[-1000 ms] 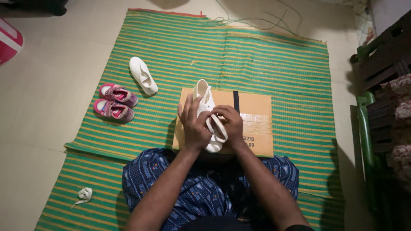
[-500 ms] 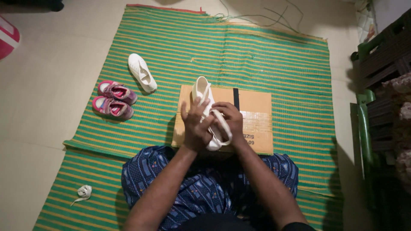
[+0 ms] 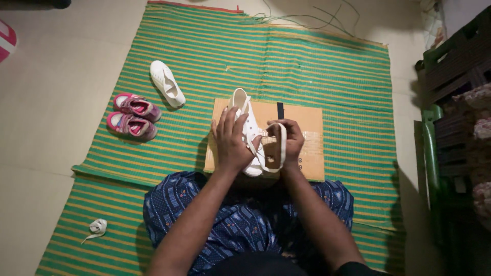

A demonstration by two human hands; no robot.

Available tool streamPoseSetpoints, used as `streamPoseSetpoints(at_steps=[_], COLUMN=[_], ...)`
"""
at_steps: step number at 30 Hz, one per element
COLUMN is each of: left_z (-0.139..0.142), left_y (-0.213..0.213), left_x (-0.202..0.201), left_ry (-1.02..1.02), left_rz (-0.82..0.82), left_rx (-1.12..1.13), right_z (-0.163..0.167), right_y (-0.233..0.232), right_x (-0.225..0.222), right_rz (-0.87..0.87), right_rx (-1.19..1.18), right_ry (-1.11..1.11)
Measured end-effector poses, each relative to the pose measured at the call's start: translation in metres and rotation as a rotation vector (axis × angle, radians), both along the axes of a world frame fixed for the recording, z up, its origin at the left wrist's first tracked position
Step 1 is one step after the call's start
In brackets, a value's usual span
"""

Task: The person sits on the floor and laces a white sneaker resting on a cardboard box, threading the lace through the eyelets and pulling it tight by hand. Other shoes, including a pair of children's shoes, lie on the mat nearby.

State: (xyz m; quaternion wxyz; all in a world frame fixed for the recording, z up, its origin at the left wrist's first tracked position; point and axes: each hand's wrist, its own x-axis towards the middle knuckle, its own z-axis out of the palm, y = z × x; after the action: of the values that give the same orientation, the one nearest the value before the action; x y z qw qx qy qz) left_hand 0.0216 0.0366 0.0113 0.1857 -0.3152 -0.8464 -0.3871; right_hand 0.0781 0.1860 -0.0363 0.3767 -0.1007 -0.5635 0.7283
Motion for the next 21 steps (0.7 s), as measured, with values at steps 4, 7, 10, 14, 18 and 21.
streamPoseSetpoints(at_steps=[4,7,10,14,18,21], left_z=[0.004,0.002,0.001,0.004,0.012,0.014], left_y=[-0.005,-0.009,-0.008,-0.005,-0.004,-0.005], left_x=[-0.003,-0.007,-0.009,-0.006,-0.003,-0.004], left_ry=[-0.023,-0.081,-0.075,-0.103,-0.096,-0.104], left_rz=[-0.022,-0.085,-0.089,-0.094,-0.087,-0.074], left_rx=[0.030,0.153,0.235,0.243,0.260,0.234], right_z=[0.010,0.044,0.093,0.157,0.153,0.099], right_y=[0.021,0.038,0.074,0.160,0.172,0.100], right_x=[0.055,0.117,0.148,0.106,0.026,-0.003], right_rz=[-0.003,0.737,1.209,0.350,-0.501,-0.318], right_rx=[0.238,0.192,0.942,1.167,0.506,0.300], right_ry=[-0.487,-0.749,-0.722,-0.549,0.069,0.190])
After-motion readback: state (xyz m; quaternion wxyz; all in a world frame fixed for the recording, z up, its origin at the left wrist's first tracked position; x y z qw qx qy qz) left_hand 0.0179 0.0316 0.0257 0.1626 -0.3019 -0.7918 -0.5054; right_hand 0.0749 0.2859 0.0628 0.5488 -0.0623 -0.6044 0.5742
